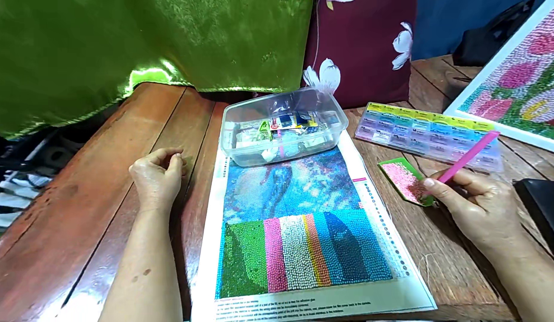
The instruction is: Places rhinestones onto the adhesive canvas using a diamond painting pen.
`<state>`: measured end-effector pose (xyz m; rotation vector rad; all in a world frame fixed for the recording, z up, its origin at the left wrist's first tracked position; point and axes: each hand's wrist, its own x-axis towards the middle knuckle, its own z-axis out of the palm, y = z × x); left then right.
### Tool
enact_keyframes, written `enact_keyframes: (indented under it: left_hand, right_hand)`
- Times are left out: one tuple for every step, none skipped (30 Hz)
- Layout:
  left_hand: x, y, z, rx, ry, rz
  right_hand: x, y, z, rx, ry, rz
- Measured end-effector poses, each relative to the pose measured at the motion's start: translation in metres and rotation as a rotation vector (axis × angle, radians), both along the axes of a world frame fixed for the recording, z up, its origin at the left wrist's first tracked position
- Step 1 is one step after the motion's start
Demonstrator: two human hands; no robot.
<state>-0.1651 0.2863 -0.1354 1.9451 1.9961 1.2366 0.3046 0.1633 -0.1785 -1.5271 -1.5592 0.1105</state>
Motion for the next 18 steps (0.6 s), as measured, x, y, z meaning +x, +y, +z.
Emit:
enact_keyframes:
  left_hand:
    - [0.0001, 0.0001, 0.0001, -0.001, 0.002, 0.0]
    - [0.0009, -0.0002, 0.0005, -0.001, 0.001, 0.001]
    - [0.0012, -0.0006, 0.0009, -0.005, 0.003, 0.002]
    - [0.0016, -0.001, 0.0015, -0.009, 0.003, 0.0]
    - [0.0017, -0.001, 0.0017, -0.009, 0.004, -0.001]
    - [0.0018, -0.0011, 0.0016, -0.004, 0.009, -0.001]
    - [0.0018, -0.001, 0.0015, -0.001, 0.014, 0.001]
    - [0.0017, -0.0008, 0.0013, 0.001, 0.018, -0.001]
    - [0.001, -0.0006, 0.0011, 0.001, 0.024, -0.007]
    - [0.0002, -0.0003, 0.0008, 0.0, 0.027, -0.012]
    - [-0.0006, 0.0002, 0.0004, -0.001, 0.03, -0.013]
    - [-0.0006, 0.0005, 0.0002, -0.001, 0.029, -0.014]
    - [-0.0002, 0.0005, 0.0003, -0.001, 0.03, -0.012]
    - [0.0, 0.0005, 0.0004, -0.002, 0.032, -0.011]
    - [0.0, 0.0006, 0.0004, 0.0, 0.033, -0.01]
    - [0.0001, 0.0006, 0.0005, -0.001, 0.034, -0.01]
    - [-0.0001, 0.0008, 0.0002, 0.002, 0.036, -0.01]
    - [-0.0005, 0.001, -0.0001, 0.005, 0.04, -0.01]
  right_hand:
    - [-0.0001, 0.0001, 0.0, 0.005, -0.001, 0.0]
    - [-0.0005, -0.0003, 0.0004, 0.007, 0.003, 0.005]
    - [-0.001, -0.0005, 0.001, 0.008, 0.002, 0.005]
    - [-0.0017, -0.0009, 0.0017, 0.007, 0.001, 0.001]
    - [-0.0019, -0.001, 0.0017, 0.008, -0.001, 0.001]
    - [-0.0016, -0.001, 0.0016, 0.009, -0.002, 0.003]
    - [-0.001, -0.001, 0.0014, 0.01, -0.003, 0.005]
    - [-0.0004, -0.0008, 0.0009, 0.013, -0.004, 0.009]
    - [0.0003, -0.0004, 0.0003, 0.018, -0.004, 0.011]
    - [0.0009, -0.0001, -0.0005, 0.021, -0.006, 0.012]
    - [0.0013, 0.0003, -0.0011, 0.025, -0.006, 0.012]
    - [0.0017, 0.0007, -0.0014, 0.027, -0.007, 0.013]
    - [0.0018, 0.0007, -0.0013, 0.026, -0.009, 0.011]
    - [0.0017, 0.0005, -0.0011, 0.024, -0.008, 0.008]
    - [0.0016, 0.0003, -0.0008, 0.025, -0.01, 0.004]
    - [0.0011, -0.0002, -0.0003, 0.026, -0.012, 0.0]
    - [0.0006, -0.0009, 0.0005, 0.027, -0.007, 0.0]
    - [0.0005, -0.0009, 0.0007, 0.03, 0.0, -0.002]
